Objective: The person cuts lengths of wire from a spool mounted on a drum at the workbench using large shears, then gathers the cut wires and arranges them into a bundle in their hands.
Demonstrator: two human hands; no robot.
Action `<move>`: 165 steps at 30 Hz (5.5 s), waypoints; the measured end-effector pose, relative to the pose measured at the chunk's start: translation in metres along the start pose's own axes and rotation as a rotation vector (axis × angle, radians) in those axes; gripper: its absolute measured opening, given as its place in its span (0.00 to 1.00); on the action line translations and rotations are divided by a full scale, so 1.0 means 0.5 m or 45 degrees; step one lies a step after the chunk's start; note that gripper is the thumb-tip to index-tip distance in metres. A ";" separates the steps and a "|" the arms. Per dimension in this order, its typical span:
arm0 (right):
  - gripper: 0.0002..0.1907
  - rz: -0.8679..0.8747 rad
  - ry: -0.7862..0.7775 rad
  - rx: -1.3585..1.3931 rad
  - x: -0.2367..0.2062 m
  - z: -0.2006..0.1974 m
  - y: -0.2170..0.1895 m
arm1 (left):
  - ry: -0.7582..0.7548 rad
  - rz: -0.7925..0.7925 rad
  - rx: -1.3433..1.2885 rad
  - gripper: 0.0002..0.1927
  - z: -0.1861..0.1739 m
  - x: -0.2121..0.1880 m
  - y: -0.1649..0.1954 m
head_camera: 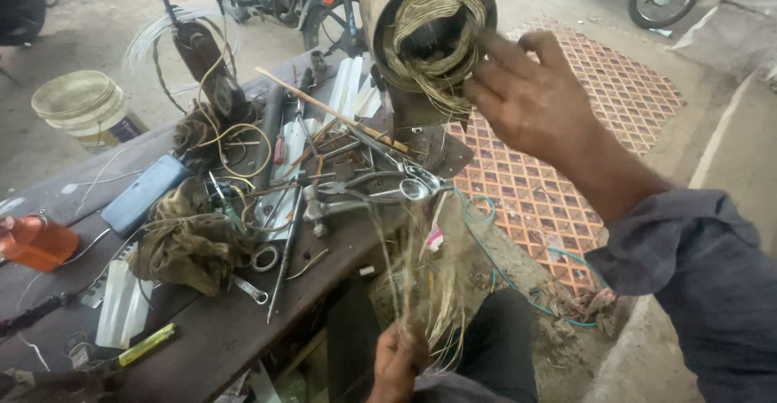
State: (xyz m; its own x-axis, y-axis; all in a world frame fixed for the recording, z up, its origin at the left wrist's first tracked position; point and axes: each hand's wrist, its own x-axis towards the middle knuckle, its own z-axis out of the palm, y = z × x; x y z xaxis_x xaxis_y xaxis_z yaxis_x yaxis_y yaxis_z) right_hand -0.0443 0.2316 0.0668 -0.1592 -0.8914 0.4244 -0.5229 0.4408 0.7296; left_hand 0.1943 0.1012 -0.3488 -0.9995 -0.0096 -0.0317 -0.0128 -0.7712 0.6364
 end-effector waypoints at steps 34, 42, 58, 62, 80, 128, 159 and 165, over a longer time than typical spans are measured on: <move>0.07 0.718 0.070 0.363 0.003 -0.036 -0.210 | -0.070 0.223 -0.333 0.24 0.260 0.047 0.260; 0.10 0.867 0.011 0.643 -0.039 -0.088 -0.240 | -0.072 0.273 -0.247 0.24 0.278 0.064 0.256; 0.23 0.770 -0.024 1.030 -0.272 -0.177 -0.466 | 0.235 0.049 -0.108 0.13 0.361 0.038 0.221; 0.30 0.700 0.118 1.157 -0.297 -0.195 -0.463 | 0.158 0.072 -0.035 0.11 0.339 0.022 0.245; 0.56 0.510 0.403 1.317 -0.270 -0.123 -0.466 | -0.202 0.217 0.012 0.26 0.364 -0.028 0.285; 0.16 1.435 -0.262 2.332 -0.301 0.026 -0.602 | -0.278 0.230 0.189 0.11 0.301 0.135 0.304; 0.18 1.800 0.292 2.449 -0.316 -0.025 -0.643 | -0.101 0.190 0.297 0.08 0.206 0.092 0.272; 0.16 1.965 0.424 2.497 -0.320 -0.016 -0.651 | 0.023 0.161 0.123 0.08 0.216 0.083 0.274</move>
State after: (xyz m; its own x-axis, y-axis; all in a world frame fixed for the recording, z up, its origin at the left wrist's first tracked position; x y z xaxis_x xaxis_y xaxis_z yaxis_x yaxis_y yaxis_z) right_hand 0.1582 0.2316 -0.2343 -0.9903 -0.0995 0.0974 -0.0693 -0.2545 -0.9646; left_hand 0.1479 0.0641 -0.1798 -0.9926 -0.1146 0.0401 0.1092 -0.6982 0.7075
